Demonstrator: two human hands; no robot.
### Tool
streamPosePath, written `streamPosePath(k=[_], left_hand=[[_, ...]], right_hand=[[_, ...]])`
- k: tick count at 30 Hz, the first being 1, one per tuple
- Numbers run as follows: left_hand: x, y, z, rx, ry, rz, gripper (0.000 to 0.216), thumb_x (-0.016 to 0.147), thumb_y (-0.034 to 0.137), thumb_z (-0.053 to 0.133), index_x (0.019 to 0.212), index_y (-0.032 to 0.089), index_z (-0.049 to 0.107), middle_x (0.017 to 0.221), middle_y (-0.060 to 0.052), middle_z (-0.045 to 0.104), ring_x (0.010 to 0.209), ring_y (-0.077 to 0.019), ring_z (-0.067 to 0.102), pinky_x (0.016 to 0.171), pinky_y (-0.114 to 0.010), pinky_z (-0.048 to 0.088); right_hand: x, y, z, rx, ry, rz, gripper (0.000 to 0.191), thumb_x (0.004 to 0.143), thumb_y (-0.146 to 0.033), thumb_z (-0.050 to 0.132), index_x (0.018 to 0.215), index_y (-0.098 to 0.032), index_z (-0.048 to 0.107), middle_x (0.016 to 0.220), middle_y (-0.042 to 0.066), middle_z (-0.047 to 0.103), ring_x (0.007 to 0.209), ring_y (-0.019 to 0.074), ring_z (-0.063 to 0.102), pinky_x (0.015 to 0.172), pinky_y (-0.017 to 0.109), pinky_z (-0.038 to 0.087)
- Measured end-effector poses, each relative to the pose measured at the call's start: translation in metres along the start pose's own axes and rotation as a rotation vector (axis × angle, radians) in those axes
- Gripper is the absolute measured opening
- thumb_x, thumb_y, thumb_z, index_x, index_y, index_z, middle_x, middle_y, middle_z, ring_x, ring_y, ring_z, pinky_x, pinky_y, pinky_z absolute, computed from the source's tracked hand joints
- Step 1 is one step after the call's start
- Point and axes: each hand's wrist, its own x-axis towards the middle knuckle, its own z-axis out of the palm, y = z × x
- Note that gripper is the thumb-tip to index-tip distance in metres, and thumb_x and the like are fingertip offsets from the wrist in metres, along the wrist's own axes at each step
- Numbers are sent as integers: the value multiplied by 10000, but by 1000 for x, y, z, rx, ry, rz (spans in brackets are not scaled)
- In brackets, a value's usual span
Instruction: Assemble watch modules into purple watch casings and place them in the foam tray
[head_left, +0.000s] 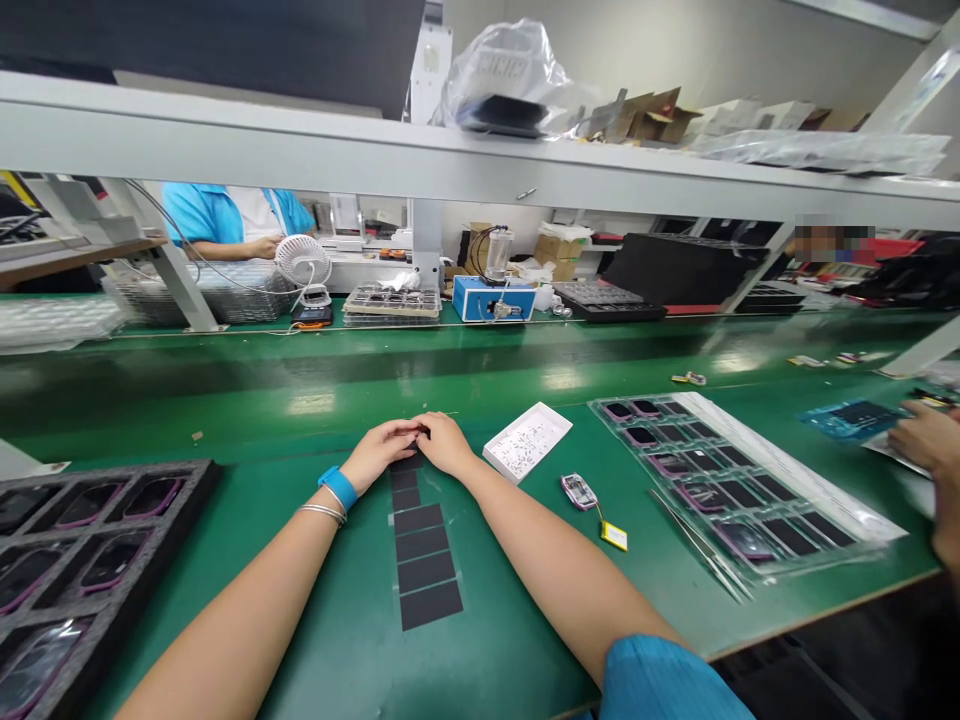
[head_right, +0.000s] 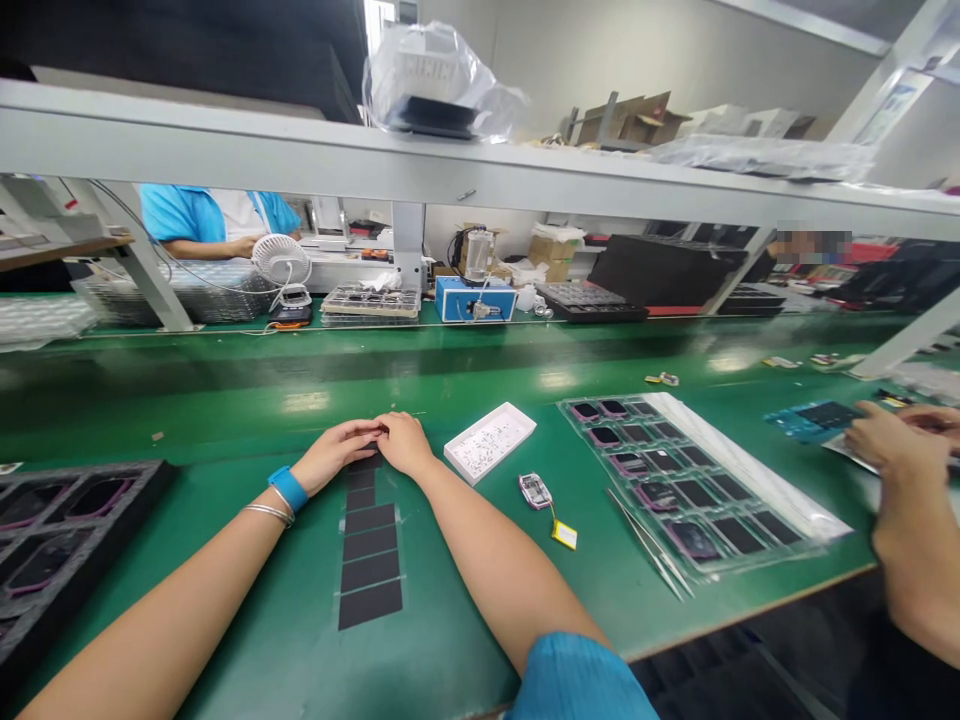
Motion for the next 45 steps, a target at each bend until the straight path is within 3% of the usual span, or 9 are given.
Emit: streamPosePath(k=[45], left_hand=[[1,-1,-1,-10,-2,-2,467,589,413,785,975,173,676,1096,-107,670,1114,-286,563,943,-445,444]], right_hand=[[1,2,2,3,3,-10,281,752,-50,521,948,-197,658,932,37,668,902,186,550,832,312,411]])
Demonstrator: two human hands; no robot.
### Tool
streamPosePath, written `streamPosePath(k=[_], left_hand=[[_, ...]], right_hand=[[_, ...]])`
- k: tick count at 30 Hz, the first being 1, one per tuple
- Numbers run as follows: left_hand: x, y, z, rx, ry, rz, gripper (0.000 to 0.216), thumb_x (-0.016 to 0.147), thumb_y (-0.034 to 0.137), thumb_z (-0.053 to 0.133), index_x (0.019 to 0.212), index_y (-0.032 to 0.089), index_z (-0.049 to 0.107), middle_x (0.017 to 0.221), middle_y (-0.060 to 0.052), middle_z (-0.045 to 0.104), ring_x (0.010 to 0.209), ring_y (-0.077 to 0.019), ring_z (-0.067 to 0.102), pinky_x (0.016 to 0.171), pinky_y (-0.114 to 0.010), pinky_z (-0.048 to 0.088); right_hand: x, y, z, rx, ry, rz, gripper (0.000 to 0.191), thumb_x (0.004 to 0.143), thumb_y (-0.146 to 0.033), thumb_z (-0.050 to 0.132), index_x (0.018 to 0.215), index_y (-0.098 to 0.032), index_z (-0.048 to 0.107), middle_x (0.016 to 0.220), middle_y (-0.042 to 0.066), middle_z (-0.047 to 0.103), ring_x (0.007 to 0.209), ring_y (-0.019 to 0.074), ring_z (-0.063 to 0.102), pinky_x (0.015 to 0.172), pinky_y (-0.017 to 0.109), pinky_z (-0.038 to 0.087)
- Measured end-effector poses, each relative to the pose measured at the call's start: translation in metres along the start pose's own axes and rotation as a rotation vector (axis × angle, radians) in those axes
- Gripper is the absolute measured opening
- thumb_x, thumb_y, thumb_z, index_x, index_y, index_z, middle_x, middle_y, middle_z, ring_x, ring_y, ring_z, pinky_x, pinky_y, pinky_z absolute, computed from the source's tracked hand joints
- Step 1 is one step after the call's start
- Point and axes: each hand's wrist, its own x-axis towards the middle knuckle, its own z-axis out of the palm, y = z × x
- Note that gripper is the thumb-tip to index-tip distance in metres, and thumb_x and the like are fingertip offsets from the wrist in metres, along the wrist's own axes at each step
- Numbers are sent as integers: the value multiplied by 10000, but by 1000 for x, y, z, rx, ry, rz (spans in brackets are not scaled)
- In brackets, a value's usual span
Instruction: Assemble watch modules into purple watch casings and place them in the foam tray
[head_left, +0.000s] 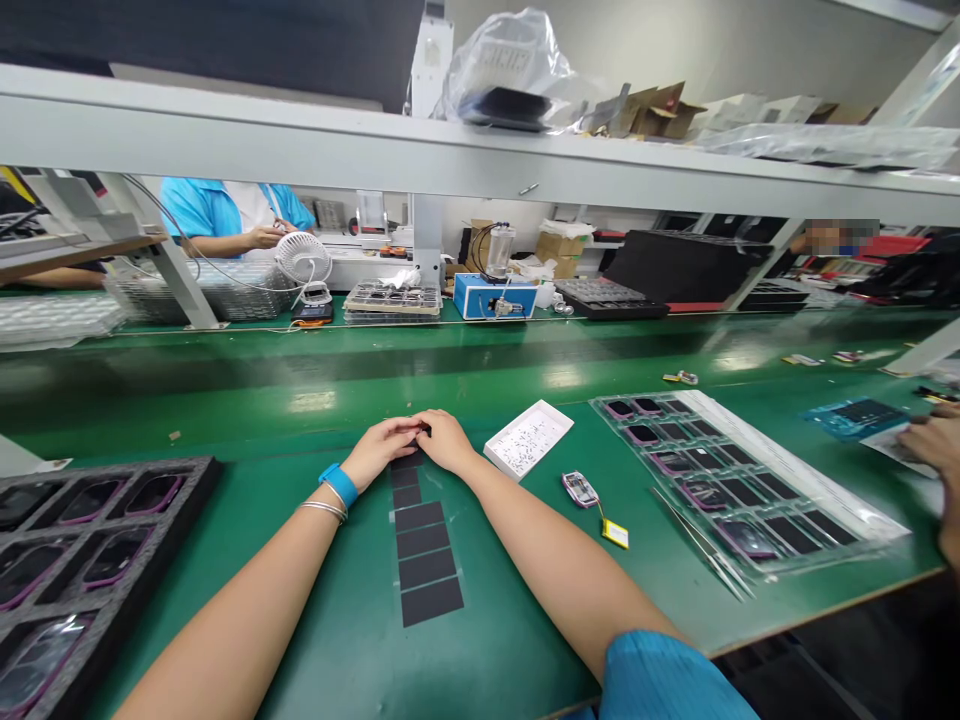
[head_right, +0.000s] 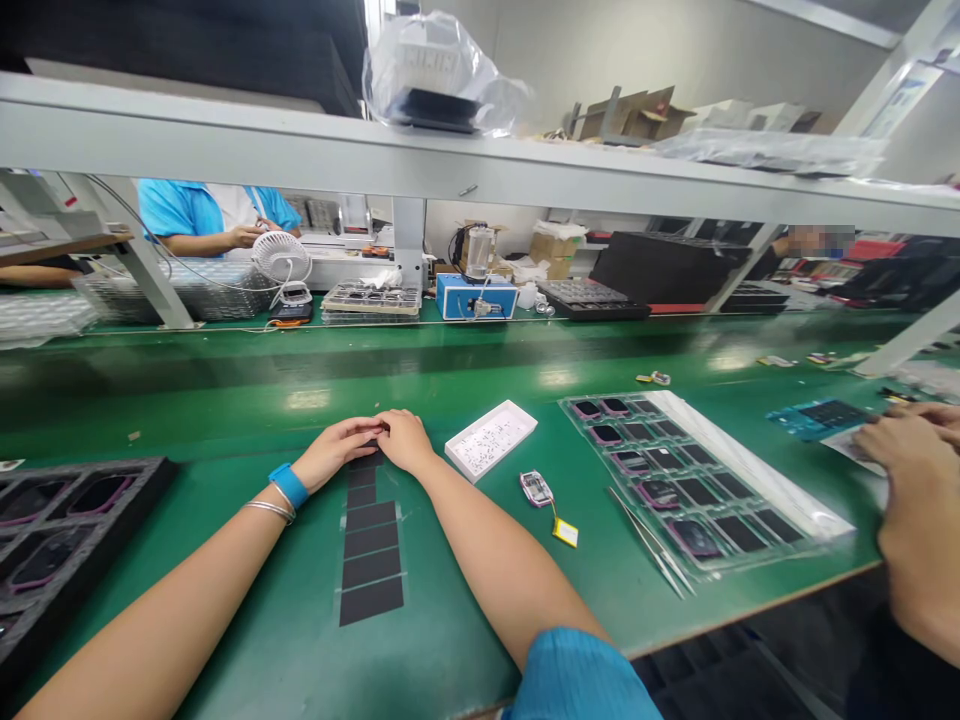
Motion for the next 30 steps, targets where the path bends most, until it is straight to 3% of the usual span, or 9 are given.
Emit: streamPosePath(k=[30], left_hand=[[0,-1,0,5,2,3,464,596,414,779,980,175,673,1095,-106,672,1101,-281,573,955,-455,436]], right_hand=[[-1,-2,-2,0,-4,5,273,759,-67,534,964,-200,656,930,40,662,906,187,548,828,313,408]])
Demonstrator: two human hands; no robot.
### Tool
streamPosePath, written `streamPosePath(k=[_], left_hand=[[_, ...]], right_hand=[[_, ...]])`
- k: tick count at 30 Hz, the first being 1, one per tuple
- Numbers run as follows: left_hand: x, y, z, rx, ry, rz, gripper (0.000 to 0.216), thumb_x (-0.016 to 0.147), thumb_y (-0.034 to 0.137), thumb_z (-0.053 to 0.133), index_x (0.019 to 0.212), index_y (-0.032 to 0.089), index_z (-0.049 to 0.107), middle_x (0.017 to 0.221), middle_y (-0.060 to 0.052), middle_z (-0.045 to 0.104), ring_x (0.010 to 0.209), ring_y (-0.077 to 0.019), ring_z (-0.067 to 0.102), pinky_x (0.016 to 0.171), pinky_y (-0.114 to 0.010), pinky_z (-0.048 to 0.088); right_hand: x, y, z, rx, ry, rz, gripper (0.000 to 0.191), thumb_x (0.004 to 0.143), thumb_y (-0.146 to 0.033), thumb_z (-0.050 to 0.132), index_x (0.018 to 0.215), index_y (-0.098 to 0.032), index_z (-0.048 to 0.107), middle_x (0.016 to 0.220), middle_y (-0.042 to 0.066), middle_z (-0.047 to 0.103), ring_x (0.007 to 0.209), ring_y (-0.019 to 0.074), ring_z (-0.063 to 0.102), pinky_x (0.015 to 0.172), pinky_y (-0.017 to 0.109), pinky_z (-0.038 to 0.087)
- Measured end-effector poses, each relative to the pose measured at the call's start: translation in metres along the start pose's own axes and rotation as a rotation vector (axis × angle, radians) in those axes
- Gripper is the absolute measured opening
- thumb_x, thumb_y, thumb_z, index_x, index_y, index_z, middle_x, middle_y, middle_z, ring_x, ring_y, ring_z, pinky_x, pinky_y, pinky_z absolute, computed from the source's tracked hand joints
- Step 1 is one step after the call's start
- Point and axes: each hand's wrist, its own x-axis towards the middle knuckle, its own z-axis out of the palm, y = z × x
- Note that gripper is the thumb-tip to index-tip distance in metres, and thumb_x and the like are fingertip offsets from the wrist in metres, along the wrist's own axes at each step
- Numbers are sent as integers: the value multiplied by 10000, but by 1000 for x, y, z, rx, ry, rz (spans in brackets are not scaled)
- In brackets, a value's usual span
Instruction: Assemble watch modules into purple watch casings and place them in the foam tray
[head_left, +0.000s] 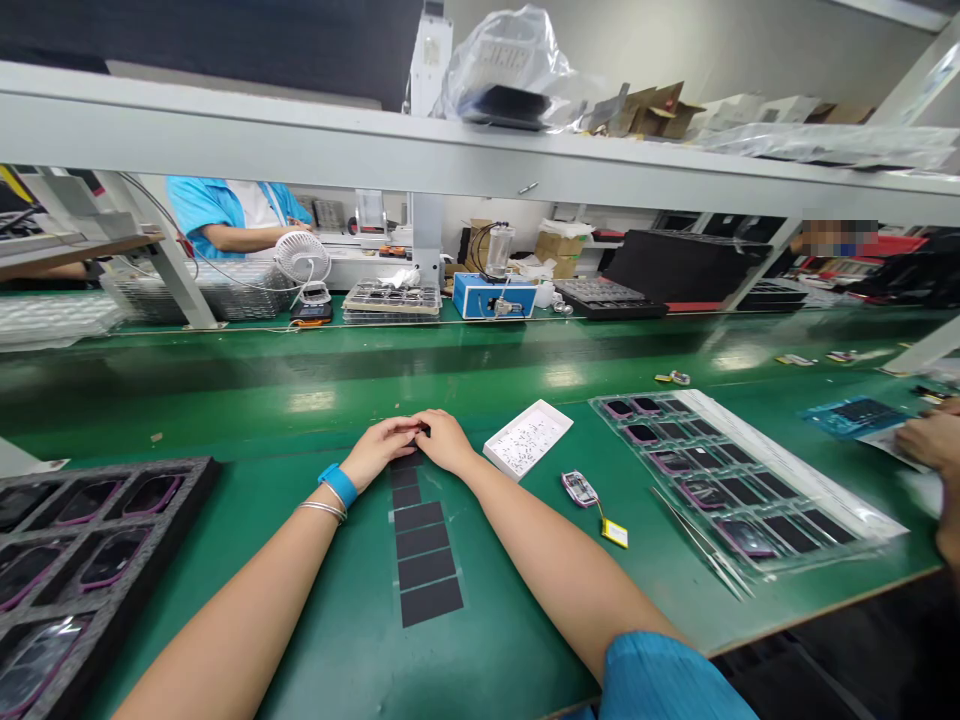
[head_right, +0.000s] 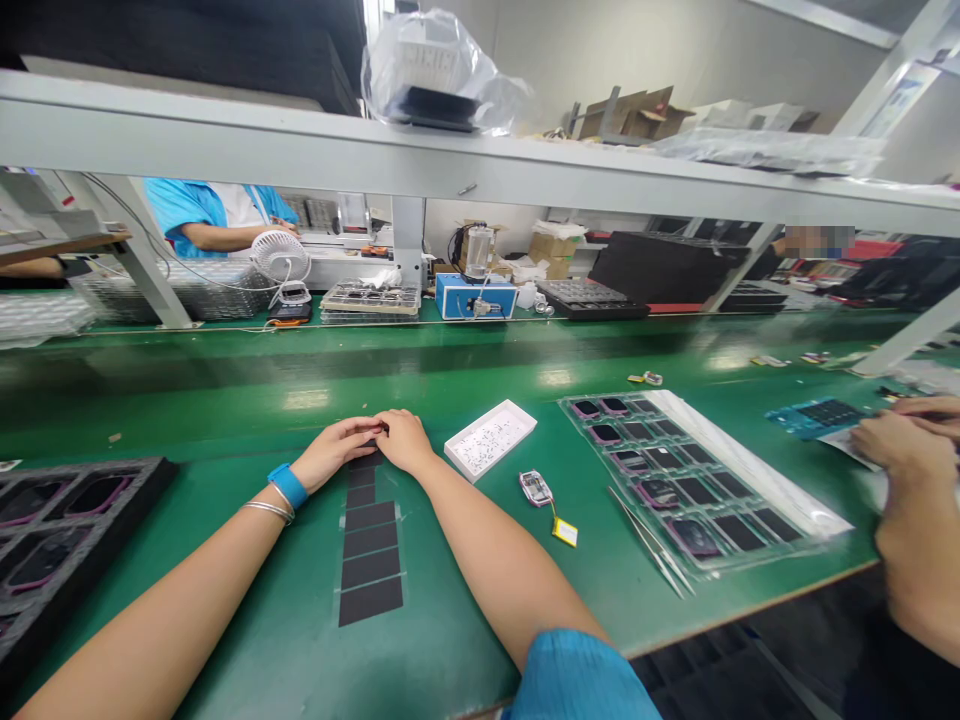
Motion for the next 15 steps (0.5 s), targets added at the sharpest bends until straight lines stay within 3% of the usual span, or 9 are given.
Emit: streamPosePath(k=[15], left_hand=[[0,0,0,4,-6,2,473,606,413,774,997,171,666,1112,-114,664,1106,-279,568,955,-450,434]], right_hand=[[0,0,0,0,-1,-1,283,751,-58,524,963,-191,656,937,45,663,912,191,547,829,314,411]])
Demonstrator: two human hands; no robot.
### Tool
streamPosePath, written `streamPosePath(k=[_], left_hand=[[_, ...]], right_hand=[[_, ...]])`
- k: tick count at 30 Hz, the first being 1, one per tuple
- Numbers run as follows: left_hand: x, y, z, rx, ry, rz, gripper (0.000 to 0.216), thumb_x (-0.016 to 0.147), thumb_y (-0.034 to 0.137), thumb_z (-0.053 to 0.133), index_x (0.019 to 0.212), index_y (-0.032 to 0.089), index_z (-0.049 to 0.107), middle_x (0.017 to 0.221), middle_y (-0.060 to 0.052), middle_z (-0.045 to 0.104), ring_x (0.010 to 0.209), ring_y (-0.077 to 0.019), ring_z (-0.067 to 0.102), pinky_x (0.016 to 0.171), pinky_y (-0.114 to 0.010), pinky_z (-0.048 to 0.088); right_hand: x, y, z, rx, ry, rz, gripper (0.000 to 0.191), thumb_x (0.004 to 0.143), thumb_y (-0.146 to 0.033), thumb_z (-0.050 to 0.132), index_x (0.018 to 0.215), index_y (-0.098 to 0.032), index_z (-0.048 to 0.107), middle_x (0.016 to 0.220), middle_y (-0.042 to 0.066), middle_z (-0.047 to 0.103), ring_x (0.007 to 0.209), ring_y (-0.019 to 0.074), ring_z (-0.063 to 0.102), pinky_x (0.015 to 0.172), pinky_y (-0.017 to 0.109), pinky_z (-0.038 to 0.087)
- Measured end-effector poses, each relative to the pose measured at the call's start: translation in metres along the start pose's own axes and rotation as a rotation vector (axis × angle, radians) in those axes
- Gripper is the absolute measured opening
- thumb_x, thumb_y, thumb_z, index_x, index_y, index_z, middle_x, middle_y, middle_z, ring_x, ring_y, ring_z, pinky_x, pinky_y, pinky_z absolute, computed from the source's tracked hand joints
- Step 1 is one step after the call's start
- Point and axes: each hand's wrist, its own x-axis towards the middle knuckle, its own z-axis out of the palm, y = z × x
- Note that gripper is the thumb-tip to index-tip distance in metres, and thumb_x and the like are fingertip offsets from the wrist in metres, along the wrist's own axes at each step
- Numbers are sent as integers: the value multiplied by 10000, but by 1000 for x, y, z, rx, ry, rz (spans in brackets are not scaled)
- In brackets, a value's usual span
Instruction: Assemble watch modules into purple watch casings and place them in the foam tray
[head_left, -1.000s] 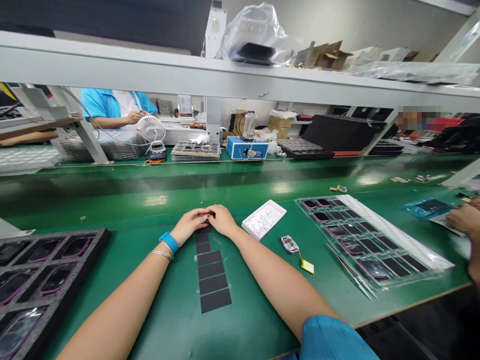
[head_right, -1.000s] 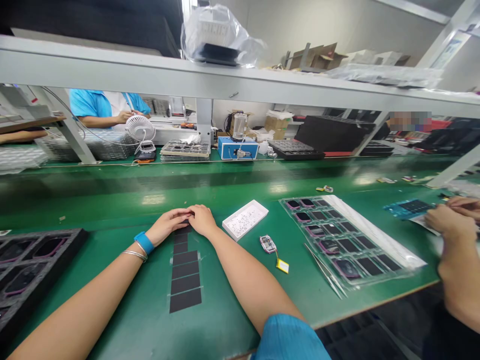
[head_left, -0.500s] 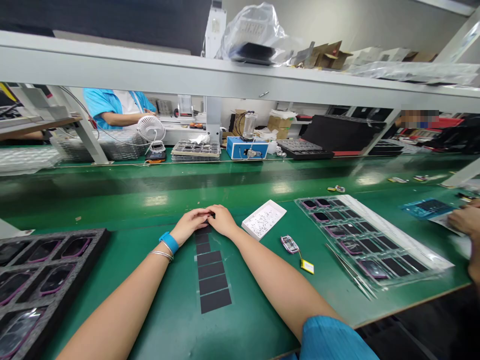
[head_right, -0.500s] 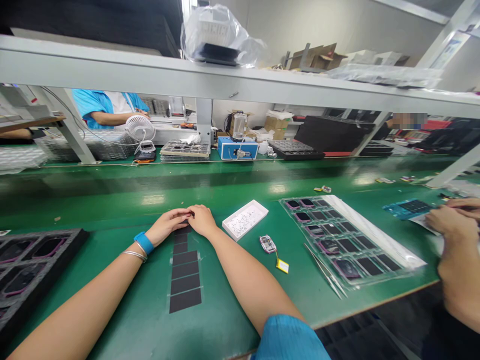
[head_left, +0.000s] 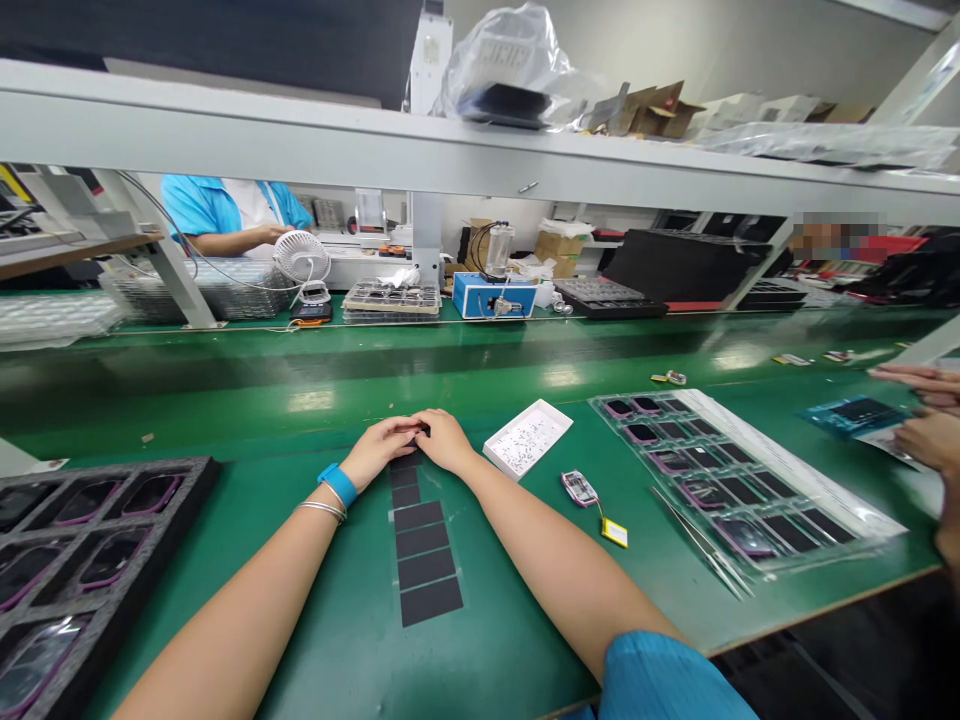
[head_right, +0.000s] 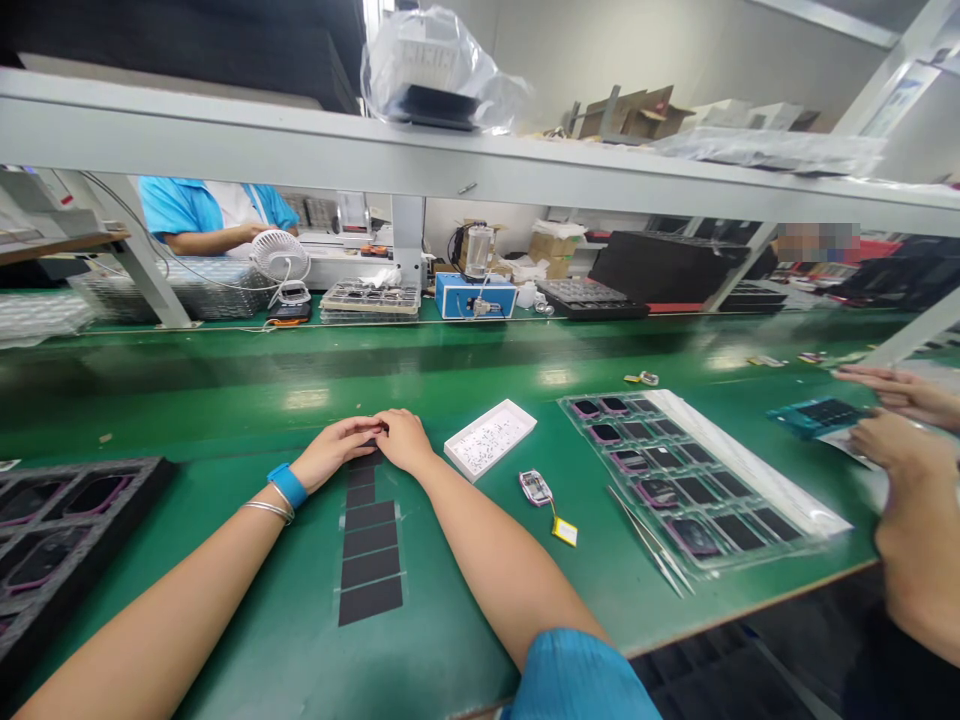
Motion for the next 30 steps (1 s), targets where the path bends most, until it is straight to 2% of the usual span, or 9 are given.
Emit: streamPosePath(k=[30], left_hand=[[0,0,0,-8,0,0,449,612,396,773,990,178,669,1113,-108,666,1129,-281,558,950,-437,446]], right_hand=[[1,2,2,-14,-5,15,321,751,-32,501,967,-213,654,960,30,664,932,189,547,842,306,412]])
